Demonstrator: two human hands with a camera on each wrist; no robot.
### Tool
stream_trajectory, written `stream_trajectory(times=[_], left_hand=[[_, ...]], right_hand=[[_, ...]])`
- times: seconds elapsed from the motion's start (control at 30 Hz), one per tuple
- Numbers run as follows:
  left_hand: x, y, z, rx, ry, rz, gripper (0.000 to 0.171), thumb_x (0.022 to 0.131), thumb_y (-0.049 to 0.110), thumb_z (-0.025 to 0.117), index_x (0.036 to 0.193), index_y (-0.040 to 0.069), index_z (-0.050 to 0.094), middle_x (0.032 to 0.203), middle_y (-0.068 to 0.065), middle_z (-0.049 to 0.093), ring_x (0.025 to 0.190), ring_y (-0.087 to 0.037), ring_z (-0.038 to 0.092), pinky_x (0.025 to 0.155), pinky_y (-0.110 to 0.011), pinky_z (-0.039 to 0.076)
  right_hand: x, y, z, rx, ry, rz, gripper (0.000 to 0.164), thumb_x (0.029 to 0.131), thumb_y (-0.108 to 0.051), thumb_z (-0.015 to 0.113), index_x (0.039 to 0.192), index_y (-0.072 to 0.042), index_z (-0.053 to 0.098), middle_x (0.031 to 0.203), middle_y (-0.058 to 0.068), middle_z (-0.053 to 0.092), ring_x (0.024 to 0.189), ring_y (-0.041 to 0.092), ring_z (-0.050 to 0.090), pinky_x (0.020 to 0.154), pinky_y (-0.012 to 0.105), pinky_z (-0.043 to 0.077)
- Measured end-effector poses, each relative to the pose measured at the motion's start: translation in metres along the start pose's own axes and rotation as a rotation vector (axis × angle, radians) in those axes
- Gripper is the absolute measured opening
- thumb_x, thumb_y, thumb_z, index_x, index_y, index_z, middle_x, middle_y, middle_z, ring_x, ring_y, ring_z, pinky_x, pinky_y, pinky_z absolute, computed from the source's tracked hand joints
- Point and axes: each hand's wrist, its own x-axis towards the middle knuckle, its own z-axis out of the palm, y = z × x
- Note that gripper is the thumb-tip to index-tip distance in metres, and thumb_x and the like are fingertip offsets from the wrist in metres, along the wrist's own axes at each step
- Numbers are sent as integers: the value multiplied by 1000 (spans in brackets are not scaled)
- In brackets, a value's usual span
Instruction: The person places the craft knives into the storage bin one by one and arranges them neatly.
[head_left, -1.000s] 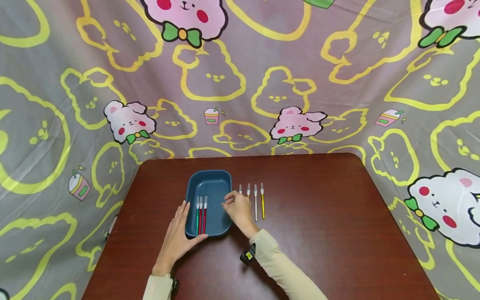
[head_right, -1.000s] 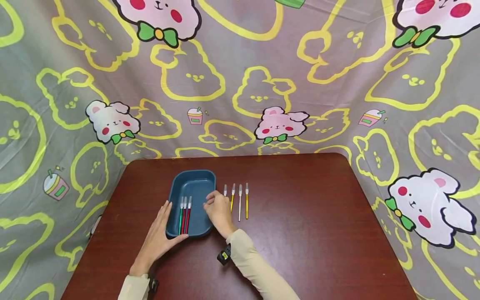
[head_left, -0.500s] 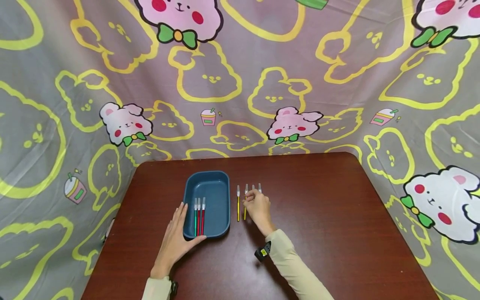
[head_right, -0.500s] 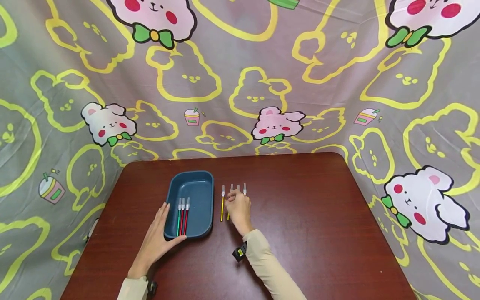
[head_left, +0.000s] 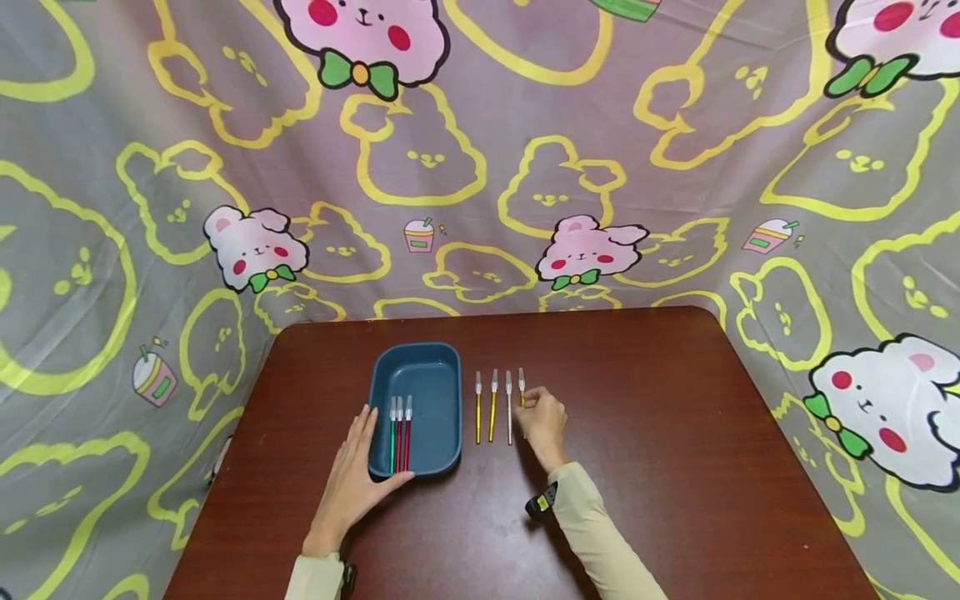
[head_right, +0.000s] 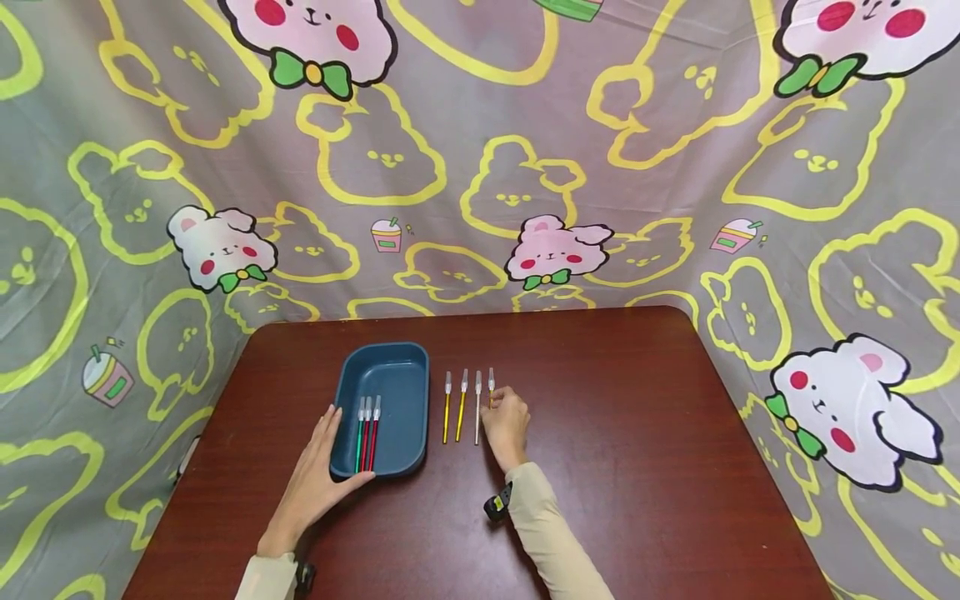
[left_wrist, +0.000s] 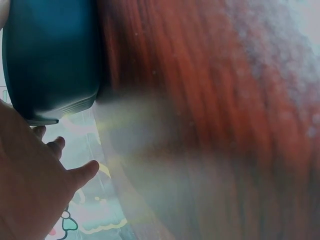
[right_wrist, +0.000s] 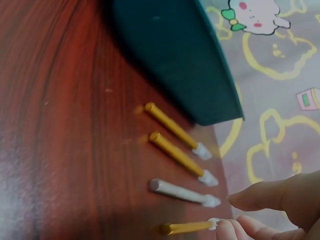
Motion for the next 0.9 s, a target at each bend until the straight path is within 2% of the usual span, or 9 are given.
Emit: stream_trajectory(times=[0.17, 0.53, 0.9], left_hand=[[0, 0, 0, -6, 6, 11, 126, 78, 62, 87, 171, 18, 15, 176, -14, 14, 158, -46, 19, 119, -75, 21], [1, -1, 1, -1, 4, 10, 126, 79, 62, 87, 172, 20, 14, 176, -15, 15, 158, -48, 17, 118, -77, 21], [0, -2, 2, -6, 8, 12, 126, 79, 62, 87, 172, 20, 13, 176, -16, 15, 158, -48, 18, 118, -77, 21]], right_hand=[[-1, 9, 3, -4, -4, 14, 20, 79, 1, 87, 92, 3, 73, 84, 14, 77, 82, 37, 74, 82, 55, 56], [-2, 23, 15, -54, 55, -13, 28, 75, 0, 90, 94, 4, 70, 85, 16, 70, 82, 41, 67, 78, 57, 54], [-3, 24, 20, -105, 58, -13, 19, 75, 1, 87, 89, 1, 73, 81, 13, 73, 77, 41, 72, 71, 55, 57]])
